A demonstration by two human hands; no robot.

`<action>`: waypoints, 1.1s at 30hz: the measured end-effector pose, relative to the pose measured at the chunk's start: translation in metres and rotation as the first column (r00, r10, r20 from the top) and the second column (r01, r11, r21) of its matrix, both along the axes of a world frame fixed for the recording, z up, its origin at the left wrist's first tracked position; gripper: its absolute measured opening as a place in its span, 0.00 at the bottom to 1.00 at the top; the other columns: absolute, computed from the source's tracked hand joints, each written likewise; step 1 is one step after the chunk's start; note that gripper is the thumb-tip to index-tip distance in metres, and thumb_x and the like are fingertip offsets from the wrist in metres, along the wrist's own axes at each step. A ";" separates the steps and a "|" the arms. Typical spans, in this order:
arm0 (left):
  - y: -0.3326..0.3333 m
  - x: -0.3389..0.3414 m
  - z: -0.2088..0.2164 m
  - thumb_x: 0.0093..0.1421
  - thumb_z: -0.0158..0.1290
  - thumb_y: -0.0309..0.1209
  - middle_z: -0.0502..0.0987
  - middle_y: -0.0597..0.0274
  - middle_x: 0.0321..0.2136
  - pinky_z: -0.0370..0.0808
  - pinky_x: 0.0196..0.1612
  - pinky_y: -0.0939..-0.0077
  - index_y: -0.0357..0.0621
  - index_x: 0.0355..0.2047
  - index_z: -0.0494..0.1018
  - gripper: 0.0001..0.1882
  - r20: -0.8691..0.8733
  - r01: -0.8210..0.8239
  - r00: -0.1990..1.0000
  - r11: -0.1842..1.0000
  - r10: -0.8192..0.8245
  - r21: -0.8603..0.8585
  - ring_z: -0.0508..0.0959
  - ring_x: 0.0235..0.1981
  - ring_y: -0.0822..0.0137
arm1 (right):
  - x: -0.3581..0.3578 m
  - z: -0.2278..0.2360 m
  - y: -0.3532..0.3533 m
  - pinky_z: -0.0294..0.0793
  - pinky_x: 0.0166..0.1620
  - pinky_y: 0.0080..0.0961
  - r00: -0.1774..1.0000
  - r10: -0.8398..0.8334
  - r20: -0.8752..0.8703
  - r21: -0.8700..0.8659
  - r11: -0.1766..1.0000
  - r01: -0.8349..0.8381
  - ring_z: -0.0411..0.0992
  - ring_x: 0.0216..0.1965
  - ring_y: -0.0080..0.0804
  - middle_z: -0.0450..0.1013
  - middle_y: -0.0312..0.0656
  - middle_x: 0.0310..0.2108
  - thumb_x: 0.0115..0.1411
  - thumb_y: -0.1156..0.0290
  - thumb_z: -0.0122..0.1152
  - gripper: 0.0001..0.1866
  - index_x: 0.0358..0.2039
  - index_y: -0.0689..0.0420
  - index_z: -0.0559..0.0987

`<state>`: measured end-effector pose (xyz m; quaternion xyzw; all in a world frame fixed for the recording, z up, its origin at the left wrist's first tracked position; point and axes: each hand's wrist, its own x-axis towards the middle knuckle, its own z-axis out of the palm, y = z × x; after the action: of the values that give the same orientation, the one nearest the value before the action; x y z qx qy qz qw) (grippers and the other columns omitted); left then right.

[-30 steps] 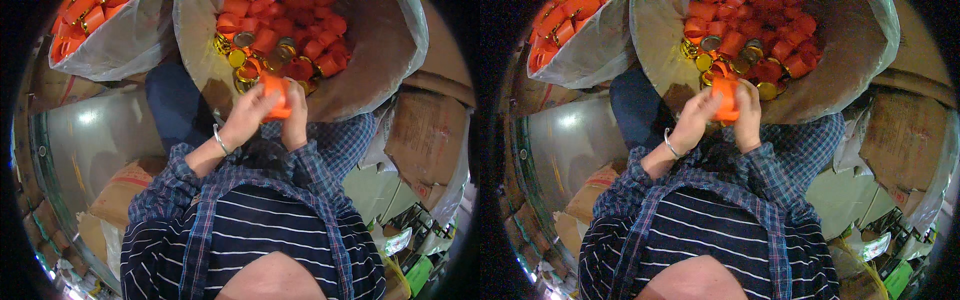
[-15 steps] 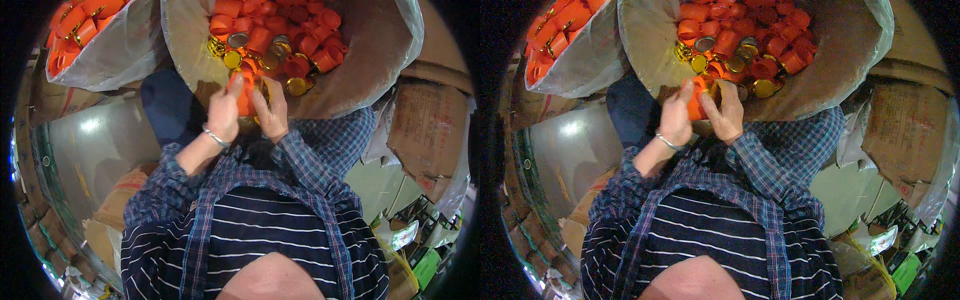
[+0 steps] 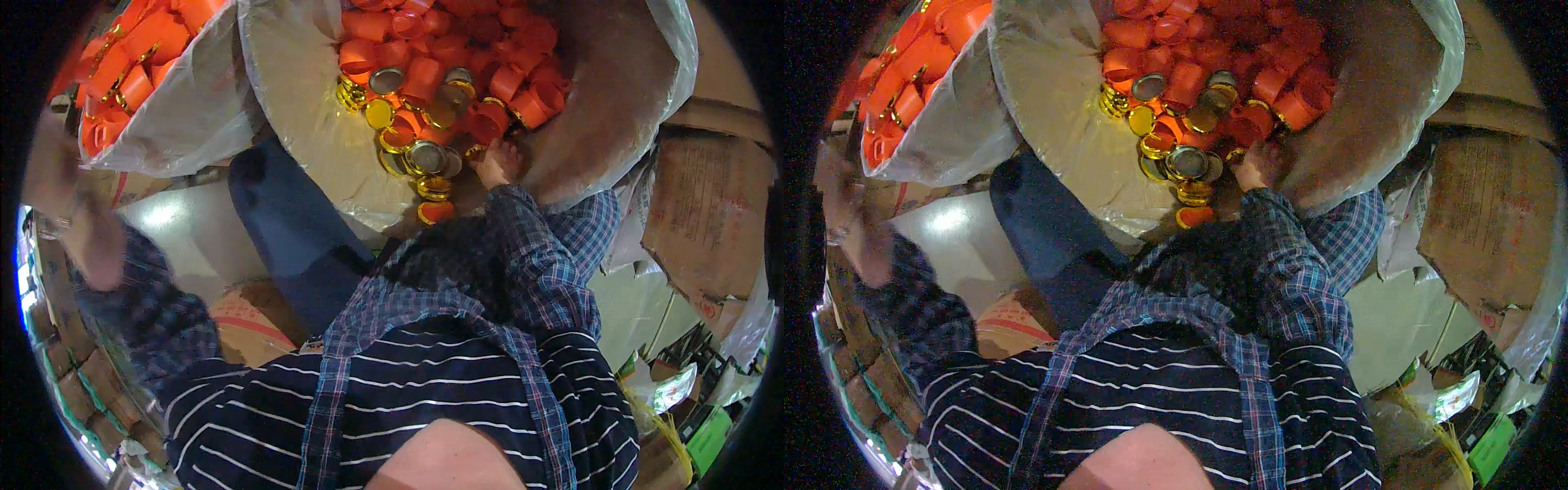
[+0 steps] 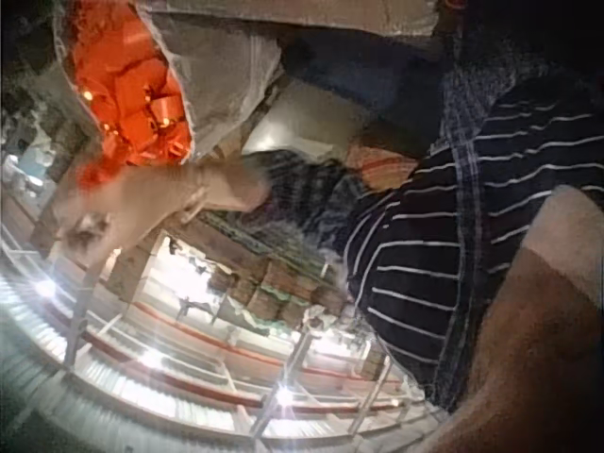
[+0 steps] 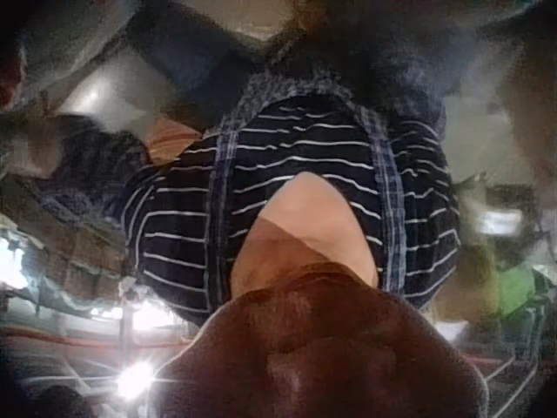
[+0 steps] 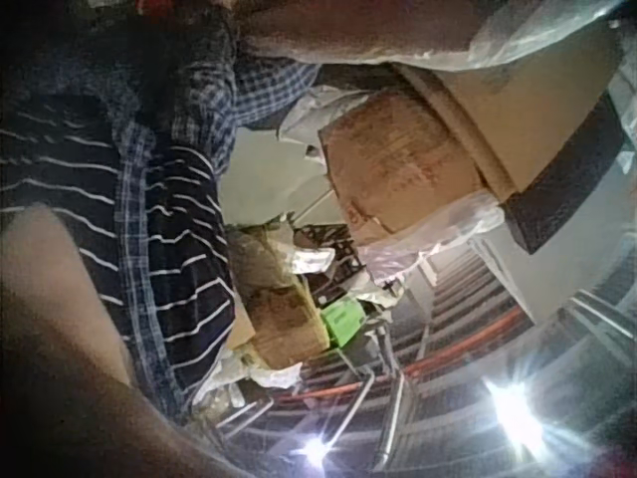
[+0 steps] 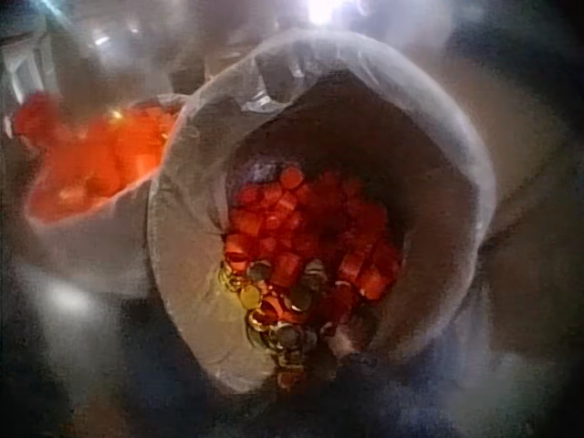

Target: The person sits on the floor and repeatedly picks orange plastic caps and gold metal rings from a large bag. They fit each ring onto a cap by hand and place the assembled unit into a second bag. The process continues throughout the clip with no tools used.

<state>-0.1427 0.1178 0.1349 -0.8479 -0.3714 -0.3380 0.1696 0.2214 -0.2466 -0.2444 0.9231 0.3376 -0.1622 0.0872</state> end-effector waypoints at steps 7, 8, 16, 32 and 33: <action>-0.191 0.250 -0.273 0.66 0.43 0.56 0.65 0.43 0.59 0.65 0.60 0.62 0.39 0.63 0.60 0.37 0.419 0.454 0.842 0.026 -0.339 -0.890 0.66 0.59 0.47 | -0.006 0.066 0.011 0.76 0.44 0.45 0.898 0.305 -0.317 0.049 0.951 -0.305 0.77 0.42 0.53 0.78 0.54 0.38 0.59 0.63 0.58 0.14 0.42 0.58 0.78; -0.206 0.274 -0.303 0.66 0.43 0.57 0.64 0.42 0.60 0.64 0.61 0.61 0.39 0.64 0.59 0.38 0.376 0.377 0.878 -0.057 -0.295 -0.925 0.65 0.60 0.46 | -0.011 0.084 0.006 0.76 0.43 0.46 0.887 0.344 -0.307 0.083 0.939 -0.335 0.77 0.40 0.53 0.79 0.52 0.36 0.59 0.61 0.58 0.14 0.39 0.57 0.79; -0.238 0.366 -0.417 0.65 0.51 0.51 0.72 0.46 0.54 0.72 0.51 0.63 0.36 0.62 0.62 0.35 0.392 0.359 0.797 -0.161 -0.459 -0.919 0.76 0.49 0.52 | -0.009 0.177 -0.037 0.75 0.42 0.35 0.813 0.146 -0.564 0.571 0.780 0.256 0.77 0.37 0.44 0.76 0.53 0.33 0.59 0.69 0.64 0.13 0.39 0.64 0.75; -0.261 0.182 -0.165 0.69 0.48 0.28 0.78 0.59 0.46 0.73 0.55 0.68 0.39 0.50 0.74 0.12 0.595 0.922 0.374 -0.351 0.711 -0.160 0.77 0.48 0.65 | -0.086 0.189 -0.008 0.62 0.63 0.29 0.867 0.273 -0.416 0.909 0.156 0.387 0.68 0.58 0.39 0.71 0.48 0.54 0.71 0.72 0.43 0.17 0.55 0.64 0.73; -0.264 0.178 -0.161 0.69 0.48 0.29 0.78 0.59 0.46 0.73 0.55 0.68 0.39 0.49 0.73 0.12 0.560 0.923 0.382 -0.338 0.735 -0.185 0.77 0.48 0.65 | -0.096 0.195 -0.011 0.60 0.64 0.31 0.829 0.331 -0.451 0.892 0.130 0.434 0.66 0.60 0.42 0.68 0.51 0.56 0.69 0.68 0.48 0.20 0.58 0.64 0.71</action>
<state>0.0351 -0.1466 -0.0259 -0.2362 -0.2840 -0.2617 -0.8917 0.1251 -0.2580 -0.0491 0.6629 0.3321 -0.1615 -0.6513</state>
